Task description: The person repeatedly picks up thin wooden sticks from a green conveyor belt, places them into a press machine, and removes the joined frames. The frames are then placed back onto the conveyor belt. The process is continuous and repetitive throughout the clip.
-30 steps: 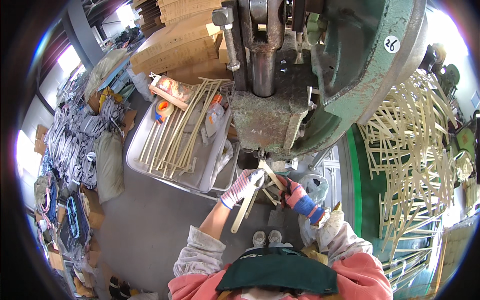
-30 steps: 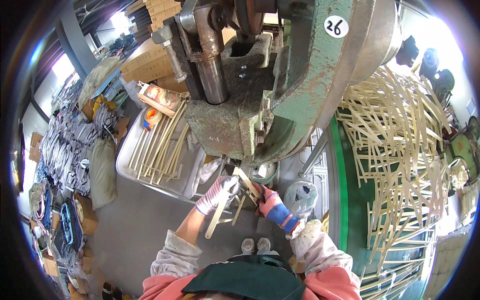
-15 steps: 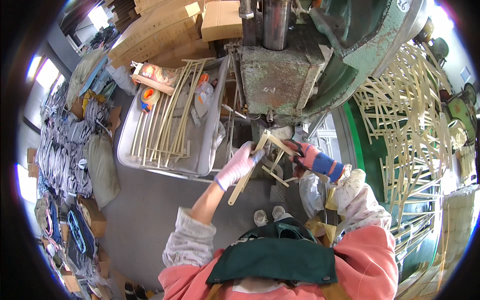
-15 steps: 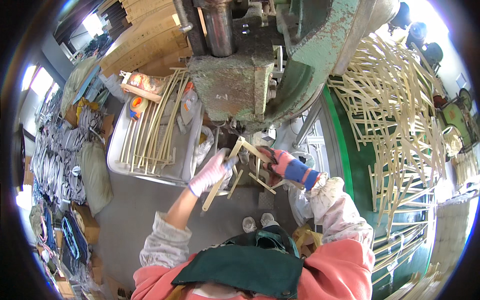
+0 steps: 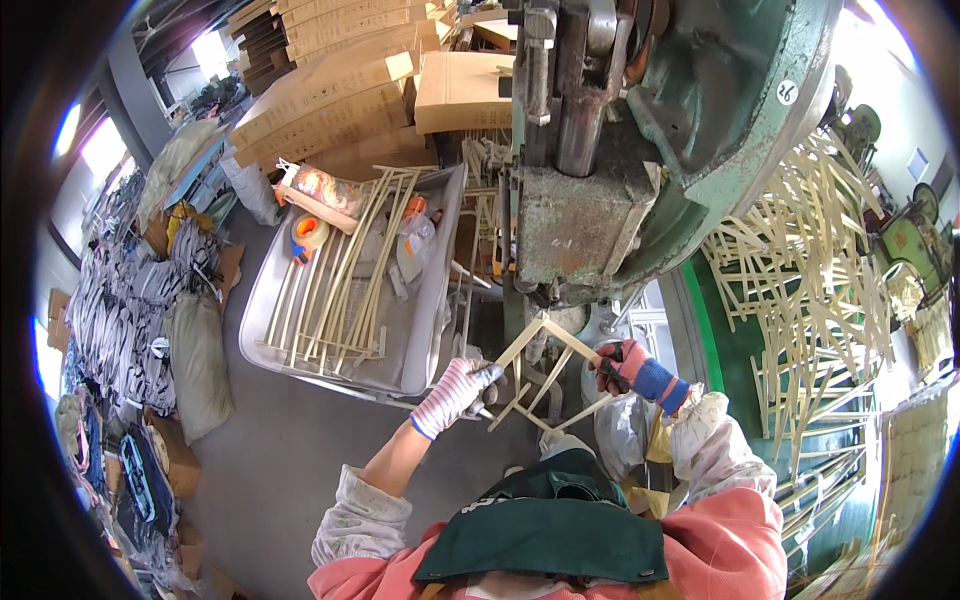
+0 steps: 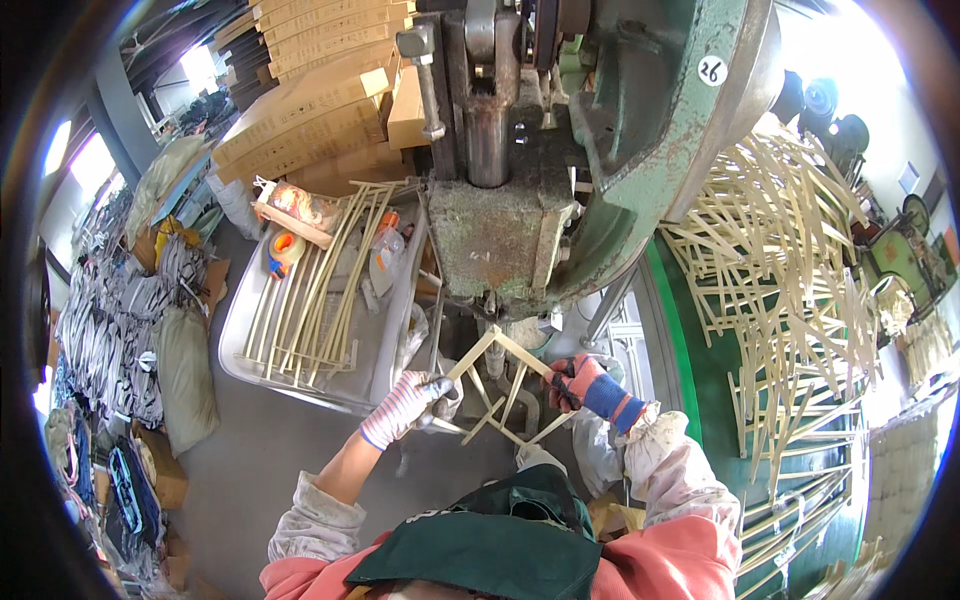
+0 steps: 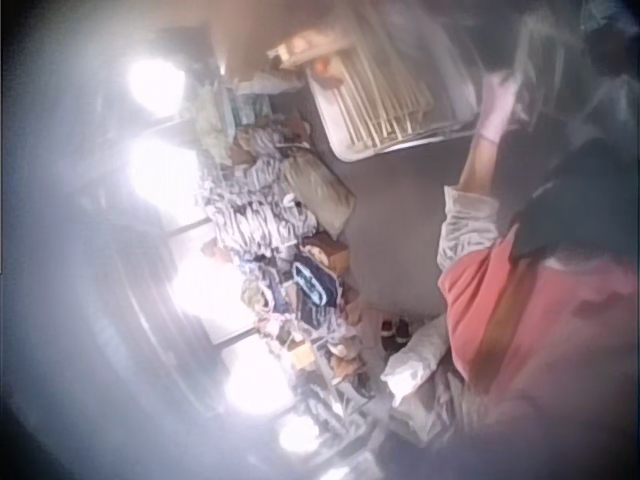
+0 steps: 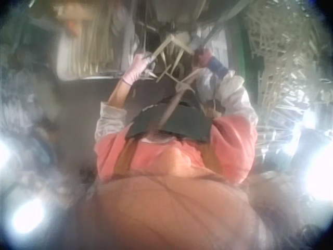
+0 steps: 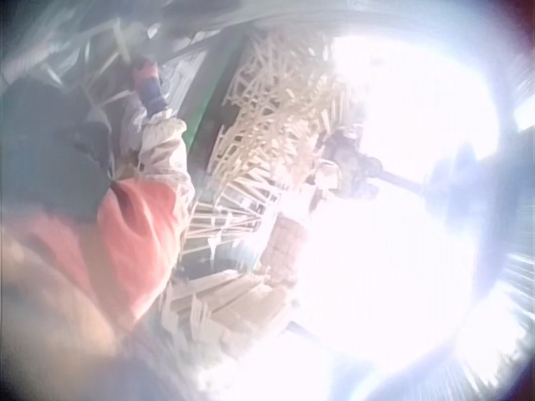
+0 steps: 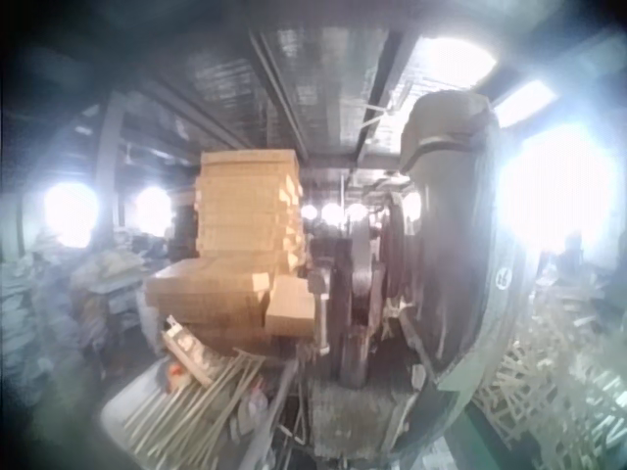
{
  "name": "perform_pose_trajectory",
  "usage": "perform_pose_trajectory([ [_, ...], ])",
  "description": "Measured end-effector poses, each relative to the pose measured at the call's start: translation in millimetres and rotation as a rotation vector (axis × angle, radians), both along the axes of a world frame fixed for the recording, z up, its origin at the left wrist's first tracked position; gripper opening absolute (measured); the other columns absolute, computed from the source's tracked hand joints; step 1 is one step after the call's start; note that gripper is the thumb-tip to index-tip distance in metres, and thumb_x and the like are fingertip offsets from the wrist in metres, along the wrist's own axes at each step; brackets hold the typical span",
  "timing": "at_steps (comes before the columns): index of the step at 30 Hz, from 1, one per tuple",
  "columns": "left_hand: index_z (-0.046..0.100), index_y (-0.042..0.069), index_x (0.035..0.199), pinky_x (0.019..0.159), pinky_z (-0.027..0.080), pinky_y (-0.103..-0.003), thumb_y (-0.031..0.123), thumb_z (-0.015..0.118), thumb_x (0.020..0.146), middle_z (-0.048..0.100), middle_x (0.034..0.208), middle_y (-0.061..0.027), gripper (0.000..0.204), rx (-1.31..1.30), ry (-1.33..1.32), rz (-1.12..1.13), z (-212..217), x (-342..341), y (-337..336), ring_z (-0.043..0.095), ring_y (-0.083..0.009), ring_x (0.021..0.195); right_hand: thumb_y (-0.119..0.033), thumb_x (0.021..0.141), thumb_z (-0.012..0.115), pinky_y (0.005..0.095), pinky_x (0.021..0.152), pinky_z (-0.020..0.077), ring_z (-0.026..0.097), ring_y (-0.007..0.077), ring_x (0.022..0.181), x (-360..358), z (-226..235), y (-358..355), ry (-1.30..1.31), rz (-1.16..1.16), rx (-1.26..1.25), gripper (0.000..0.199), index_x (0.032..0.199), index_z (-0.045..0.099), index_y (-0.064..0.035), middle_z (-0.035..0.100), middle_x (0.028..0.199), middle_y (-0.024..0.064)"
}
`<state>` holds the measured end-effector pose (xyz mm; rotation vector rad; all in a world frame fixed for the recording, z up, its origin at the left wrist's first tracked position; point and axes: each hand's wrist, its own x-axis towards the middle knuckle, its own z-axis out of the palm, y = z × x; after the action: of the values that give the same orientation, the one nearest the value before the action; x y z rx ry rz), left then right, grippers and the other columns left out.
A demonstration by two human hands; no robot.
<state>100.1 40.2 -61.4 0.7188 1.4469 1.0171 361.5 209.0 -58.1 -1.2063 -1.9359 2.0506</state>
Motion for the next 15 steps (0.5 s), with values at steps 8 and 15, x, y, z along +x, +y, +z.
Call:
perform_pose_trajectory([
  [8, 0.067, 0.004, 0.081, 0.036, 0.03, -0.019, 0.019, 0.057, 0.09, 0.057, 0.058, 0.0017, 0.02, 0.005, 0.031, -0.032, 15, -4, 2, 0.042, -0.0033, 0.04, -0.022, 0.09, 0.054, 0.0201, 0.039, 0.0393, 0.054, 0.0081, 0.043, 1, 0, 1, 0.012, 0.028, 0.02, 0.021, 0.089, 0.061, -0.0015, 0.062, 0.062, 0.0048],
  [15, 0.06, 0.002, 0.086, 0.037, 0.036, -0.023, 0.019, 0.055, 0.091, 0.058, 0.059, -0.0043, 0.019, 0.051, 0.086, -0.076, 13, -9, 6, 0.046, -0.0085, 0.04, -0.022, 0.093, 0.051, 0.0209, 0.043, 0.0432, 0.058, 0.01, 0.048, 4, 11, 1, 0.104, 0.057, 0.054, 0.025, 0.093, 0.061, 0.0013, 0.063, 0.065, 0.0065],
])
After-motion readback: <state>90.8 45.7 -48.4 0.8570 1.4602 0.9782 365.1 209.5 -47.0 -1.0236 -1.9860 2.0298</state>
